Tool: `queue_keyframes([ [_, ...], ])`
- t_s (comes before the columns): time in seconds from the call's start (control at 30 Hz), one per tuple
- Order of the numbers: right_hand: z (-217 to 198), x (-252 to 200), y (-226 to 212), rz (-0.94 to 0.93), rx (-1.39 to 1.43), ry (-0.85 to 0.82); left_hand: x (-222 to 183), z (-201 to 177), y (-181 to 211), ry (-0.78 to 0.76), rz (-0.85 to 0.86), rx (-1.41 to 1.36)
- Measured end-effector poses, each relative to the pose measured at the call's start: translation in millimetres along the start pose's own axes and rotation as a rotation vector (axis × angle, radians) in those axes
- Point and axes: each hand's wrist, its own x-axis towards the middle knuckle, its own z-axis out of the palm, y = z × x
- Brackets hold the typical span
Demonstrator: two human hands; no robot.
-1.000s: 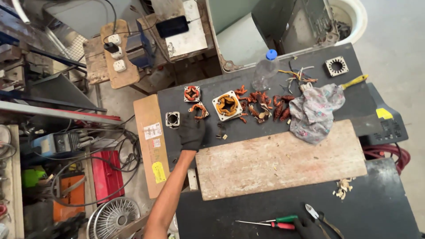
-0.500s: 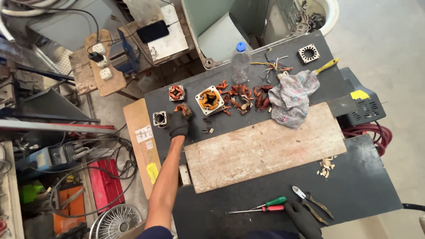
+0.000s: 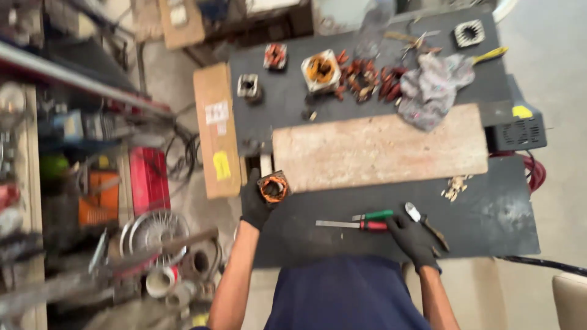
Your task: Disassembling and repairing an electrical motor component using hand tools on a workbench
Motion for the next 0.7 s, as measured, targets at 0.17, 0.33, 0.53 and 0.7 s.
queue_keyframes([
  [0.17,30,-7,7,0.017,0.025,-0.078,-51,-82,-41,-0.038,-0.098,0.011],
  [0.33,79,-9,26,-0.307,0.268,-0.023,-8,-223,-78,-0.097,0.086,1.173],
  [0.53,98,-36,28,-0.21,0.126,-0.046,-78,-134,-100,0.199,0.568,1.885],
  [0.7,118,-47,35,0.007,0.022,-0.103,-81,-128,-91,0.119,0.64,2.048],
])
